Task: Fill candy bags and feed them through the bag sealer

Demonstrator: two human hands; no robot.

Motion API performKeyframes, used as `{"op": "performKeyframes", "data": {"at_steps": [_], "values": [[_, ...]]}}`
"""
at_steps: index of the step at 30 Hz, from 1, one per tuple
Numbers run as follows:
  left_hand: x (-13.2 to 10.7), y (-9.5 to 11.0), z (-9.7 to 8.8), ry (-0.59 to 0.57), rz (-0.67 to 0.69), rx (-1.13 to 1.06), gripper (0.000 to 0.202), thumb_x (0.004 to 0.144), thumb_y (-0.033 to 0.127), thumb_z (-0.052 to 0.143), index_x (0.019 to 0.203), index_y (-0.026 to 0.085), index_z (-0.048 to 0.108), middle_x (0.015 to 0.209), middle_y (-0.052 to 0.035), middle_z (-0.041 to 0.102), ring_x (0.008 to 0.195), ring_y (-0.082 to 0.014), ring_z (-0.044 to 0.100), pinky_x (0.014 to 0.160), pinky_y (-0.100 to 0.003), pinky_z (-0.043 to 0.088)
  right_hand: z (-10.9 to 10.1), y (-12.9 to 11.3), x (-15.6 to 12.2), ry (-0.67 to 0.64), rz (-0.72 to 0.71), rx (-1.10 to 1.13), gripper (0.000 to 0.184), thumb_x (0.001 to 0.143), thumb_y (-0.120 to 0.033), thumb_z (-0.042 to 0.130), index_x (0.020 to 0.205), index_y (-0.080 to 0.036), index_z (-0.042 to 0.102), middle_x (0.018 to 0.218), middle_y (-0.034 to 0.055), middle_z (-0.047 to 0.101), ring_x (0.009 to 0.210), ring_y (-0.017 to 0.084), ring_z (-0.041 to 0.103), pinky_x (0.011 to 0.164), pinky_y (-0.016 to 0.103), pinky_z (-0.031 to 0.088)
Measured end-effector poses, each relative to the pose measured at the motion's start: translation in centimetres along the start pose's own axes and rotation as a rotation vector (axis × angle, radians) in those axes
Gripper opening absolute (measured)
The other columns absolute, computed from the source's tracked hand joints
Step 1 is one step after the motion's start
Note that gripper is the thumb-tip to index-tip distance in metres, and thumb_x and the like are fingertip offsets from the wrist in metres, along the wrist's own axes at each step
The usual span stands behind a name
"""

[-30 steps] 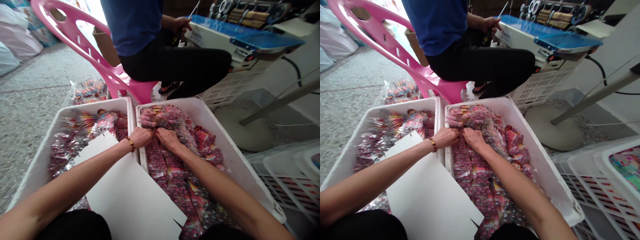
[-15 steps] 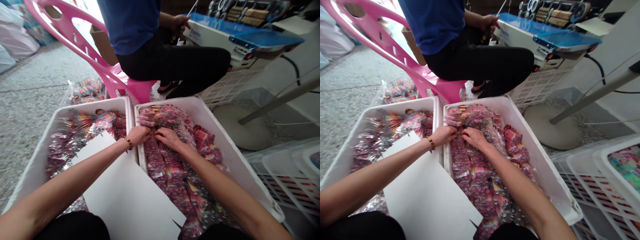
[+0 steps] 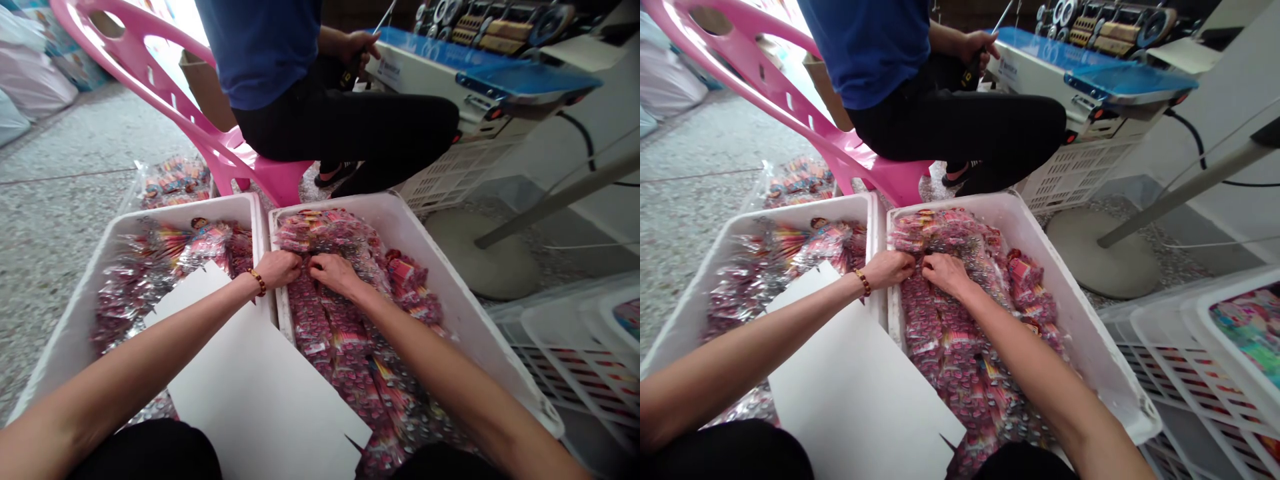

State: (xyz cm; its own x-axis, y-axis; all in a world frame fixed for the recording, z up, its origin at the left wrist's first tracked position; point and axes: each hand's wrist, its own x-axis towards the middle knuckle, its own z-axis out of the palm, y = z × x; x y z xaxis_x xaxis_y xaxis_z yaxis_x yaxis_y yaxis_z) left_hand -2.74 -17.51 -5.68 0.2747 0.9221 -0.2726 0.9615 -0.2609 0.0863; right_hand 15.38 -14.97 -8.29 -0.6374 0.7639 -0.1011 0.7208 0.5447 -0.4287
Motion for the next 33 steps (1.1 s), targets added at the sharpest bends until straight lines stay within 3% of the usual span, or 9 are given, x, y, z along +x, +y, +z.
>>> {"op": "performKeyframes", "data": {"at_steps": [5,11,17,20,25,30,33], "values": [[-0.1,-0.1,0.2,0.034,-0.022,0.022,0.025,0.084,0.031,0.046,0.087,0.022,0.068,0.089,-0.0061,0.073,0.083,-0.0226,0.067,0.066,-0.028,0.044,0.2,-1.4,0.2,0.013,0.028,-0.196,0.030,0.096,-0.035,0.039,0.110,-0.026,0.063,0.110,0.0061,0.066,0.091,0.020,0.063,0.074,0.030,0.042],[-0.2,-0.3,0.3,0.038,-0.009,-0.023,0.024,0.085,0.031,0.046,0.089,0.023,0.068,0.088,-0.0046,0.073,0.084,-0.0217,0.067,0.067,-0.027,0.044,0.4,-0.1,-0.1,0.010,-0.097,-0.105,0.025,0.096,-0.037,0.043,0.110,-0.030,0.063,0.108,0.0003,0.064,0.097,0.017,0.061,0.075,0.027,0.041],[-0.1,-0.3,0.6,0.049,-0.035,-0.002,0.024,0.085,0.032,0.046,0.086,0.022,0.067,0.087,-0.0062,0.072,0.081,-0.0222,0.067,0.065,-0.028,0.043,1.1,-1.8,0.1,0.046,0.075,-0.204,0.027,0.097,-0.036,0.039,0.112,-0.026,0.060,0.113,0.0046,0.064,0.091,0.020,0.064,0.073,0.030,0.042],[-0.1,-0.3,0.6,0.047,-0.029,-0.016,0.023,0.084,0.032,0.046,0.087,0.022,0.067,0.087,-0.0054,0.072,0.081,-0.0213,0.067,0.064,-0.027,0.043,1.1,-2.1,0.2,0.025,0.078,-0.195,0.026,0.096,-0.036,0.041,0.114,-0.027,0.057,0.114,0.0051,0.064,0.095,0.021,0.063,0.075,0.030,0.043],[-0.1,-0.4,0.7,0.053,-0.012,0.017,0.022,0.084,0.031,0.046,0.086,0.022,0.066,0.089,-0.0059,0.072,0.082,-0.0220,0.067,0.064,-0.028,0.042,0.7,-1.1,0.6,0.037,0.045,-0.206,0.026,0.096,-0.035,0.041,0.114,-0.025,0.058,0.113,0.0062,0.067,0.093,0.022,0.065,0.076,0.032,0.042],[-0.4,-0.8,0.8,0.076,0.076,-0.017,0.020,0.089,0.032,0.045,0.090,0.023,0.063,0.093,-0.0029,0.071,0.084,-0.0190,0.065,0.065,-0.026,0.041,-0.8,0.4,0.4,-0.050,-0.054,0.001,0.016,0.089,-0.035,0.057,0.102,-0.027,0.062,0.101,-0.0010,0.070,0.092,0.017,0.064,0.071,0.025,0.040],[-0.7,-0.7,0.6,0.086,0.080,-0.022,0.016,0.086,0.026,0.048,0.097,0.024,0.059,0.091,-0.0011,0.070,0.080,-0.0175,0.063,0.063,-0.026,0.040,-1.0,0.4,0.0,-0.023,-0.053,-0.032,0.019,0.088,-0.033,0.058,0.106,-0.026,0.061,0.102,0.0003,0.070,0.092,0.018,0.064,0.070,0.026,0.039]]}}
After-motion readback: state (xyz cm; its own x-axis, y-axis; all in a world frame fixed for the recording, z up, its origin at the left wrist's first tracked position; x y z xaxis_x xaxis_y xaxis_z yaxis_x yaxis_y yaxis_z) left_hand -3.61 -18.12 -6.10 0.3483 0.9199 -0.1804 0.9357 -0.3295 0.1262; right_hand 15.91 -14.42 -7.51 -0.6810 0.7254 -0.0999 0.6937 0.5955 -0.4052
